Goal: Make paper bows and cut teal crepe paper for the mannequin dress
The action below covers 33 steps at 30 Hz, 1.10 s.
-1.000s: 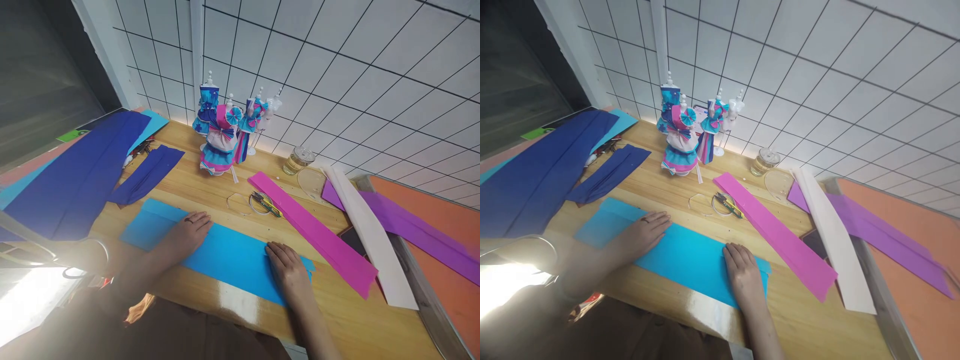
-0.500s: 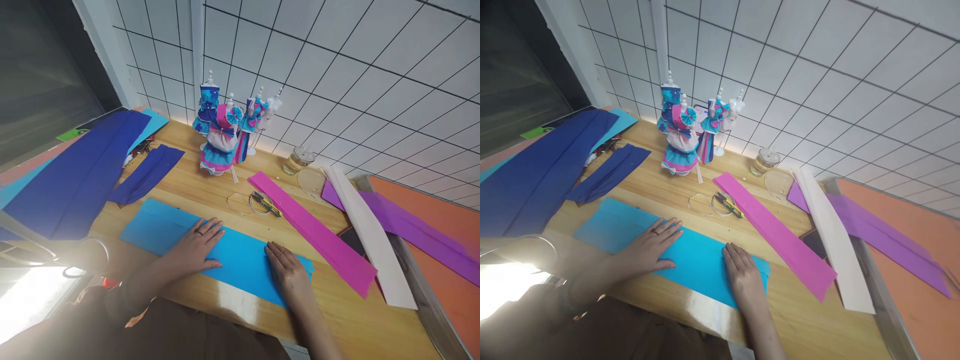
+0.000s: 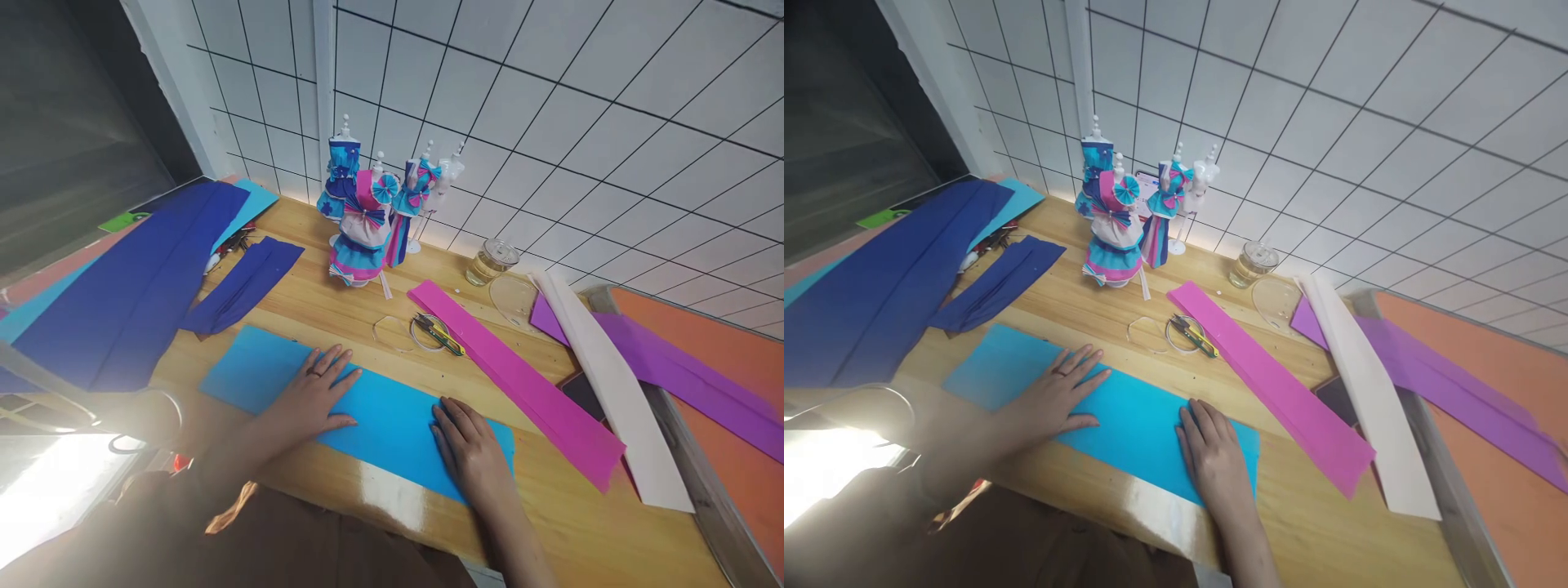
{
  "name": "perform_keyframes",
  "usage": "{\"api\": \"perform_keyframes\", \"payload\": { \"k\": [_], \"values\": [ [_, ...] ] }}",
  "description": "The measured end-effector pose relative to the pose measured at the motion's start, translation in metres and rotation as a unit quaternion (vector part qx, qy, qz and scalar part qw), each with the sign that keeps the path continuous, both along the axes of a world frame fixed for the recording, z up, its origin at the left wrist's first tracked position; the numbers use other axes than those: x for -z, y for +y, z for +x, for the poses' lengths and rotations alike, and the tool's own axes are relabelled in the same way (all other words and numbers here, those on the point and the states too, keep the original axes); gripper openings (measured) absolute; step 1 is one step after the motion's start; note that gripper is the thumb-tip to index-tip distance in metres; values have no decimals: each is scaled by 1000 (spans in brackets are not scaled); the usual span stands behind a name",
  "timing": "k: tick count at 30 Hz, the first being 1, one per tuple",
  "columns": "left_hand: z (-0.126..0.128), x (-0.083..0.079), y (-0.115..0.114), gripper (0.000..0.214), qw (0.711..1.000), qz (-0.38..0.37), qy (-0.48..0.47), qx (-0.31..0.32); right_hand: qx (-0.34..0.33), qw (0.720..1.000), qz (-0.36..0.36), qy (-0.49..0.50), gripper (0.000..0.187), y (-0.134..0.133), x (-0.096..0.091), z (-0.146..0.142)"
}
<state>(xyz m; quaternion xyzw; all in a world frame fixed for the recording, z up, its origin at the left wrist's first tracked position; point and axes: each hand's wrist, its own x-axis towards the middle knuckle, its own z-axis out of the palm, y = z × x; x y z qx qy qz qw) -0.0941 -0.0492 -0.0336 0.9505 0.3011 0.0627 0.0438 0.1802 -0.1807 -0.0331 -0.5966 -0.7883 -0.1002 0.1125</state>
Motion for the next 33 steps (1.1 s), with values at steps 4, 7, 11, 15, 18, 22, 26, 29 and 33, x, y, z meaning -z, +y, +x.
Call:
{"api": "perform_keyframes", "payload": {
  "k": [4,7,11,15,18,22,26,29,33],
  "values": [
    [-12,-3,3,63,999,45,-17,-20,-5,1000,2,6,30,0,5,3],
    [-21,-9,-5,52,997,65,-20,-39,-11,1000,3,11,30,0,7,4],
    [-32,-14,-18,43,985,70,-51,-150,-20,999,14,22,30,1,7,4],
    [-38,-12,-17,43,984,77,-43,-156,-22,999,16,31,30,1,7,3],
    [-36,-3,-12,51,991,81,-27,-106,-17,999,9,27,30,0,6,2],
    [-31,10,-8,66,994,59,-9,-96,-11,1000,8,19,31,-1,6,1],
    [-32,14,-5,68,993,45,3,-105,-18,1000,13,22,30,0,7,2],
    [-33,13,-3,70,993,35,9,-114,-22,999,18,29,30,1,7,3],
    [-33,12,0,73,992,21,19,-122,-21,999,16,32,30,1,6,3]
  ]
}}
